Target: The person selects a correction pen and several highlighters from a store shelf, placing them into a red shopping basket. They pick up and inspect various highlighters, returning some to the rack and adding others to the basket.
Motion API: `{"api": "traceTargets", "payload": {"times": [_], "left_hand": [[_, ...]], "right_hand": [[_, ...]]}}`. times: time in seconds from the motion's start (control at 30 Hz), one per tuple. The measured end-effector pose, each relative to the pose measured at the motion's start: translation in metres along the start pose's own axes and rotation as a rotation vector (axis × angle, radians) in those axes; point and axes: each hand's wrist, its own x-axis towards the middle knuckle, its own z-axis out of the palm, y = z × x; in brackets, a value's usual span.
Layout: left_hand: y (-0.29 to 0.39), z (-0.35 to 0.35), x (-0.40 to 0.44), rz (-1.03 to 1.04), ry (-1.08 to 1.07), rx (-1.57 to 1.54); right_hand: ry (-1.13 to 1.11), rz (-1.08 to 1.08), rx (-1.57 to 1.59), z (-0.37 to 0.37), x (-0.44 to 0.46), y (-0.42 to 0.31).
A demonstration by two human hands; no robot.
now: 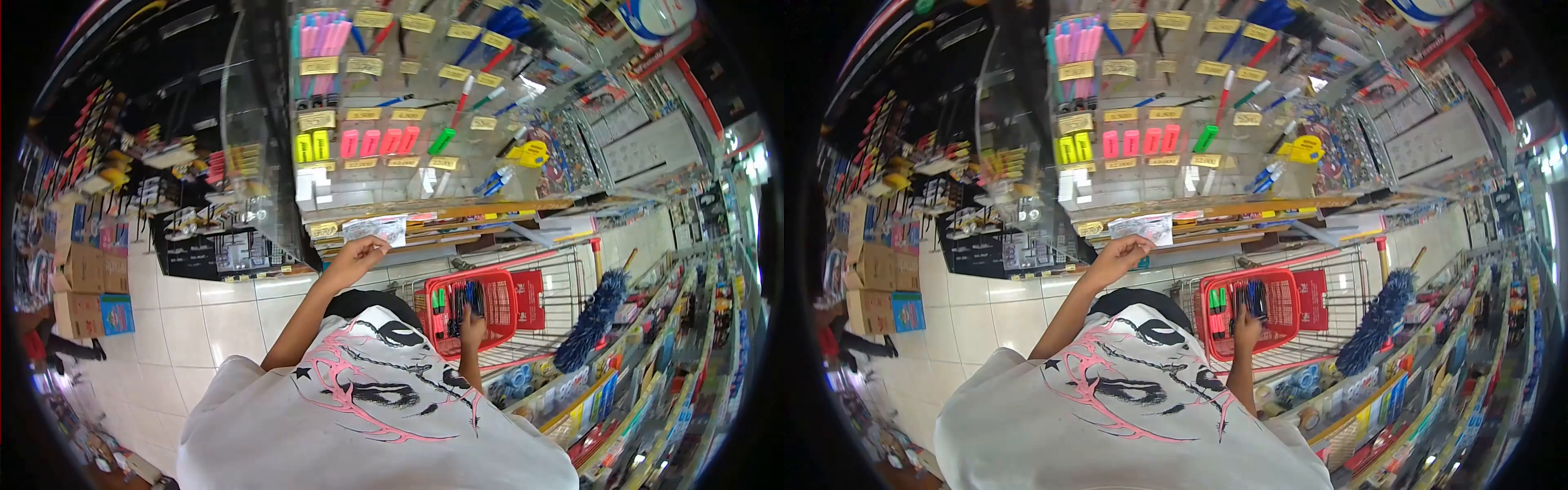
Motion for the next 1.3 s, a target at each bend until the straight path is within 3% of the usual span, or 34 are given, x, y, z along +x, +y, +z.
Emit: {"api": "traceTargets", "payload": {"times": [0.07,0.13,0.23,0.3,0.37,0.5,0.6,0.7,0.77,0.8,0.9,1.0,1.07,1.13,1.17,1.3], "left_hand": [[0.001,0.011,0.008,-0.041,-0.039,0.031],[0.001,0.026,0.013,0.000,-0.064,0.039],[-0.003,0.044,0.027,0.029,-0.176,0.188],[0.010,0.061,0.028,0.021,-0.235,0.280],[0.004,0.079,0.037,0.010,-0.320,0.302],[-0.010,0.123,0.050,-0.032,-0.469,0.417],[-0.046,0.155,0.065,-0.051,-0.565,0.480],[-0.090,0.191,0.078,0.074,-0.648,0.666],[-0.128,0.215,0.085,0.326,-0.534,0.872],[-0.146,0.228,0.088,0.313,-0.552,0.889],[-0.188,0.275,0.084,0.531,-0.261,1.191],[-0.226,0.310,0.065,0.385,-0.269,1.350],[-0.234,0.316,0.067,0.418,-0.233,1.251],[-0.236,0.312,0.069,0.264,-0.277,1.274],[-0.241,0.311,0.068,0.369,-0.248,1.268],[-0.240,0.308,0.067,0.311,-0.294,1.348]], "right_hand": [[-0.145,0.103,-0.156,-0.010,-0.073,0.092],[-0.222,0.070,-0.223,-0.006,-0.074,0.076],[0.042,-0.077,0.045,0.001,-0.061,0.054],[0.098,0.094,0.144,-0.008,-0.062,0.035],[0.119,0.213,0.029,-0.014,-0.066,0.045],[-0.053,0.320,-0.138,-0.053,-0.071,0.091],[-0.194,0.244,-0.256,-0.076,-0.057,0.097],[-0.120,0.188,-0.349,-0.071,-0.051,0.105],[-0.062,0.178,-0.457,-0.068,-0.044,0.110],[-0.071,0.196,-0.439,-0.068,-0.041,0.112],[-0.125,0.227,-0.442,-0.068,-0.030,0.123],[-0.226,0.251,-0.399,-0.071,-0.027,0.127],[-0.357,0.250,-0.414,-0.076,-0.019,0.124],[-0.454,0.268,-0.456,-0.074,-0.014,0.124],[-0.521,0.288,-0.474,-0.070,-0.015,0.127],[-0.675,0.285,-0.530,-0.070,-0.011,0.124]]}}
